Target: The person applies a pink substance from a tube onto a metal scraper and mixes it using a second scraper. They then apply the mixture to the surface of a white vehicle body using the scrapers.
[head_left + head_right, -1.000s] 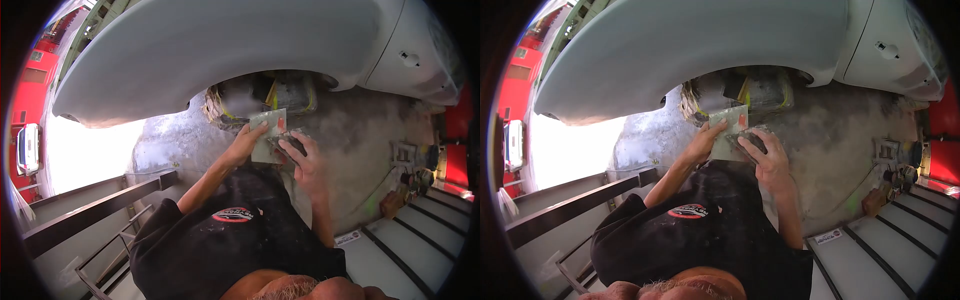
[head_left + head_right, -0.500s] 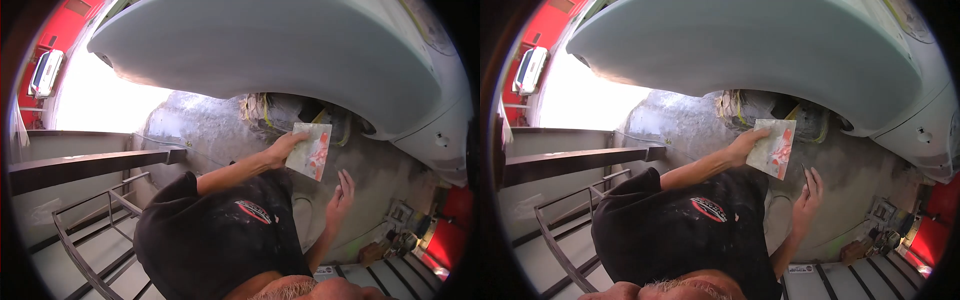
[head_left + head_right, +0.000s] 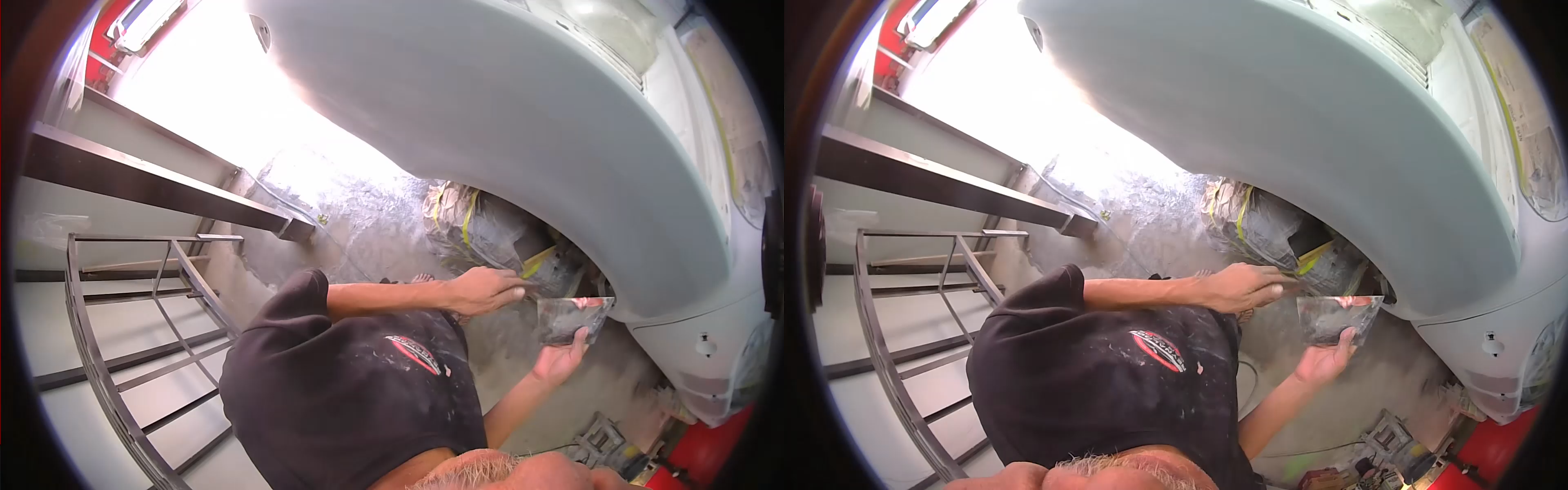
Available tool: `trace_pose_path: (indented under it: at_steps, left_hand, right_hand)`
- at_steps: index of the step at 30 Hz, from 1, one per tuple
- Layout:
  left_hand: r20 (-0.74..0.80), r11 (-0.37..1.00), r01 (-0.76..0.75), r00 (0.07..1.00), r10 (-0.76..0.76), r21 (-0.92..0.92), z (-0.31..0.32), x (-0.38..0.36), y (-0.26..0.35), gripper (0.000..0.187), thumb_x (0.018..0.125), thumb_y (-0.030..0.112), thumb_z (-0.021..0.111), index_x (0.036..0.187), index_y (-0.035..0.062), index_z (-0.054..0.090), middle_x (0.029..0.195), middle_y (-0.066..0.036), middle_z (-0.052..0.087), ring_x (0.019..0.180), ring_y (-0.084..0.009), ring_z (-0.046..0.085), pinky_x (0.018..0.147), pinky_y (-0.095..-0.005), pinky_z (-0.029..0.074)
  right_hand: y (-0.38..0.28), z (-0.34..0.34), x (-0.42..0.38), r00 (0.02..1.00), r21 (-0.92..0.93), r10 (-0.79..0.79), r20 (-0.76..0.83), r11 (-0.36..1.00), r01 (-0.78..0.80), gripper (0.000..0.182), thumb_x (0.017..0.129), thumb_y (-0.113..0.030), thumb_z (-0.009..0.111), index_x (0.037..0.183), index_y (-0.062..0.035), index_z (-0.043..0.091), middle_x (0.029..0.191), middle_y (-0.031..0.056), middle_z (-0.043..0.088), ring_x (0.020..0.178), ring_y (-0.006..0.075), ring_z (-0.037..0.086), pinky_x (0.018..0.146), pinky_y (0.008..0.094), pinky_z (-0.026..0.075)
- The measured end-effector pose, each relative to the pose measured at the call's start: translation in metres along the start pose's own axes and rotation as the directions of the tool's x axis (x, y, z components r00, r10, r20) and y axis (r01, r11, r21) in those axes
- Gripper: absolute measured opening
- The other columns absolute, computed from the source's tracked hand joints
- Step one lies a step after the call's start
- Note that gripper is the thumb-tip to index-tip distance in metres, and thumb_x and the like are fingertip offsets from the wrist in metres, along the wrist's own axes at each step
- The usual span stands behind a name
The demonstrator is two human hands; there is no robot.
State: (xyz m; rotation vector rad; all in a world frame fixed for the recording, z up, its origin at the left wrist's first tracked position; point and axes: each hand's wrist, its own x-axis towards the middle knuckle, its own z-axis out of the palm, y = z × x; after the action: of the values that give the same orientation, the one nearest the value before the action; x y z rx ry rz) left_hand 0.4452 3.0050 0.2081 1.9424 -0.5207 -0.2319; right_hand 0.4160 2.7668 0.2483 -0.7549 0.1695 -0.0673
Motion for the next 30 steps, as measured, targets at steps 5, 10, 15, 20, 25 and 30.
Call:
trace_pose_path:
  at_steps: [5, 10, 15, 20, 25, 30]
  left_hand:
    - [0.327, -0.006, 0.385, 0.777, -0.538, -0.923, -0.017, 0.018, 0.019, 0.048, 0.107, 0.038, 0.04, 0.133, 0.0006, 0.055, 0.125, -0.012, 0.064, 0.112, -0.0238, 0.063, 0.099, -0.0418, 0.05]
    - [0.378, -0.298, 0.287, 0.869, -0.319, -0.911, -0.009, 0.015, -0.016, 0.039, 0.106, 0.029, 0.044, 0.132, 0.0012, 0.054, 0.124, -0.013, 0.064, 0.111, -0.0245, 0.064, 0.098, -0.0413, 0.051]
    - [0.376, -0.305, 0.298, 0.895, -0.239, -0.904, -0.015, 0.007, -0.007, 0.039, 0.106, 0.028, 0.044, 0.131, 0.0, 0.053, 0.126, -0.014, 0.064, 0.115, -0.0253, 0.064, 0.101, -0.0455, 0.051]
    - [0.368, -0.271, 0.303, 0.901, -0.231, -0.914, -0.029, 0.011, -0.019, 0.038, 0.105, 0.025, 0.049, 0.132, -0.002, 0.052, 0.121, -0.016, 0.065, 0.107, -0.0226, 0.068, 0.092, -0.0419, 0.057]
    - [0.138, 0.604, 0.267, 0.958, -0.251, -0.751, -0.054, 0.032, 0.03, 0.037, 0.103, 0.028, 0.054, 0.123, -0.0018, 0.059, 0.114, -0.011, 0.066, 0.1, -0.016, 0.065, 0.084, -0.0322, 0.054]
    - [0.131, 0.58, 0.358, 0.909, -0.396, -0.732, -0.059, 0.047, 0.063, 0.041, 0.103, 0.031, 0.052, 0.127, -0.0019, 0.058, 0.117, -0.01, 0.066, 0.107, -0.018, 0.062, 0.093, -0.035, 0.05]
  right_hand:
    - [0.025, 0.092, -0.026, 0.847, -0.815, -0.089, 0.524, 0.235, 0.529, 0.04, 0.092, 0.001, 0.052, 0.131, -0.0051, 0.062, 0.136, 0.0094, 0.059, 0.132, 0.0304, 0.051, 0.115, 0.0503, 0.032]
    - [0.016, 0.088, -0.031, 0.761, -0.761, 0.127, 0.637, -0.058, 0.647, 0.056, 0.078, 0.006, 0.053, 0.126, -0.0186, 0.068, 0.134, 0.0097, 0.059, 0.132, 0.0349, 0.05, 0.116, 0.0573, 0.029]
    - [-0.004, 0.087, -0.036, 0.759, -0.686, 0.205, 0.618, -0.332, 0.648, 0.06, 0.073, 0.008, 0.052, 0.124, -0.0173, 0.069, 0.133, 0.009, 0.06, 0.13, 0.0342, 0.051, 0.114, 0.0567, 0.033]
    - [-0.022, 0.07, -0.034, 0.879, -0.835, 0.076, 0.471, -0.282, 0.472, 0.063, 0.072, 0.011, 0.051, 0.125, -0.0172, 0.069, 0.134, 0.0108, 0.058, 0.131, 0.0348, 0.049, 0.112, 0.0508, 0.038]
    - [-0.017, 0.103, -0.043, 0.86, -0.844, -0.071, 0.505, -0.25, 0.475, 0.065, 0.072, 0.014, 0.051, 0.126, -0.0178, 0.068, 0.135, 0.0114, 0.055, 0.129, 0.0362, 0.05, 0.112, 0.0523, 0.038]
    - [-0.004, 0.1, -0.04, 0.863, -0.842, 0.068, 0.5, -0.193, 0.503, 0.068, 0.067, 0.008, 0.055, 0.127, -0.0206, 0.068, 0.133, 0.0104, 0.054, 0.13, 0.0339, 0.049, 0.116, 0.0557, 0.031]
